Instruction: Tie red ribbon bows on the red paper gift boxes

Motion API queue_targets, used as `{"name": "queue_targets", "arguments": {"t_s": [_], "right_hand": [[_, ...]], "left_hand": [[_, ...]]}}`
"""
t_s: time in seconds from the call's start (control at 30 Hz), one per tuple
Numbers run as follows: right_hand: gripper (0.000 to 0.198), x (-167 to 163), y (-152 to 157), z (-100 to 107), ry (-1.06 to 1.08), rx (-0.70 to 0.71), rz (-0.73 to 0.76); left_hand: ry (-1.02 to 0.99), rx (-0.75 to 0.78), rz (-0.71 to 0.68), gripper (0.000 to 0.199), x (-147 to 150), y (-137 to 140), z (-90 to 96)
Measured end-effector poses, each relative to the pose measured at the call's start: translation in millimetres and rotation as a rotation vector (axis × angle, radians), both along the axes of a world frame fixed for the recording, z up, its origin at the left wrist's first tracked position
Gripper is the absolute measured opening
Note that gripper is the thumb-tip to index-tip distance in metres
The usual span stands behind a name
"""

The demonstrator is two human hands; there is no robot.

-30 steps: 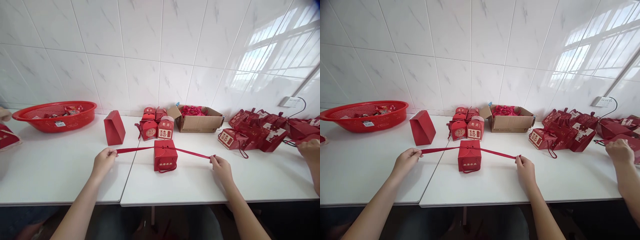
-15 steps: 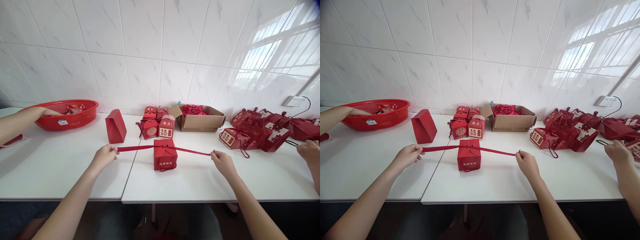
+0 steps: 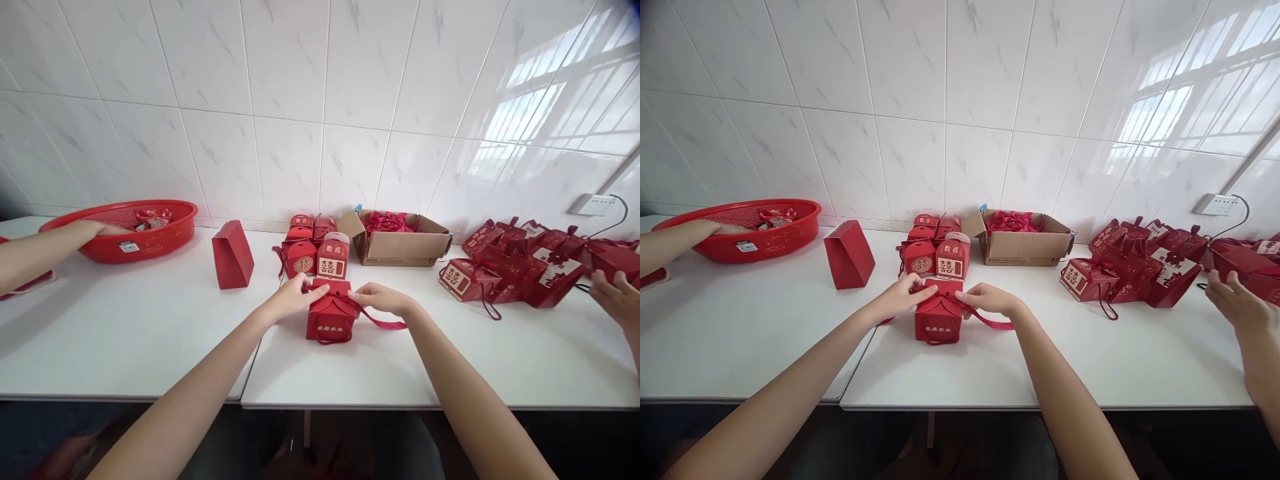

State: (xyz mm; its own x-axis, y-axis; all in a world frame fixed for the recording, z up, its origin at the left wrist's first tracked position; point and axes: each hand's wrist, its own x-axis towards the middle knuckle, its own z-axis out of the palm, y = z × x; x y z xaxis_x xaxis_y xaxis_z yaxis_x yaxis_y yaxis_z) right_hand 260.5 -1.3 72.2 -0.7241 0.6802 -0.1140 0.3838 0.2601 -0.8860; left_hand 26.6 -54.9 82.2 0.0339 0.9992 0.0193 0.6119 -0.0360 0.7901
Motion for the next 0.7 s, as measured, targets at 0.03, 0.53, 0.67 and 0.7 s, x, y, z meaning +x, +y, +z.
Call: {"name": "queue_targets", "arguments": {"t_s": [0.03,0.53,0.67,0.7], "right_hand": [[0.048,-1,4,-2,0.053,-0.043,0.049],[0.027,10,1,-17,0.717,-0.350,0.065],[0.032,11,-5,-13,0.760,-0.392,0.058],[0.032,11,-6,-13,0.763,-0.396,0.046]], "left_hand": [[-0.022,-0.022,-0.018,0.047,0,2,-1.0],[-0.038,0.045,0.032,0.038,13,-7,-12.5],[0.055,-0.016,0.025,0.040,11,-8,-4.0],[0.076,0.018,0.036,0.042,12,-9,-0.8]]}}
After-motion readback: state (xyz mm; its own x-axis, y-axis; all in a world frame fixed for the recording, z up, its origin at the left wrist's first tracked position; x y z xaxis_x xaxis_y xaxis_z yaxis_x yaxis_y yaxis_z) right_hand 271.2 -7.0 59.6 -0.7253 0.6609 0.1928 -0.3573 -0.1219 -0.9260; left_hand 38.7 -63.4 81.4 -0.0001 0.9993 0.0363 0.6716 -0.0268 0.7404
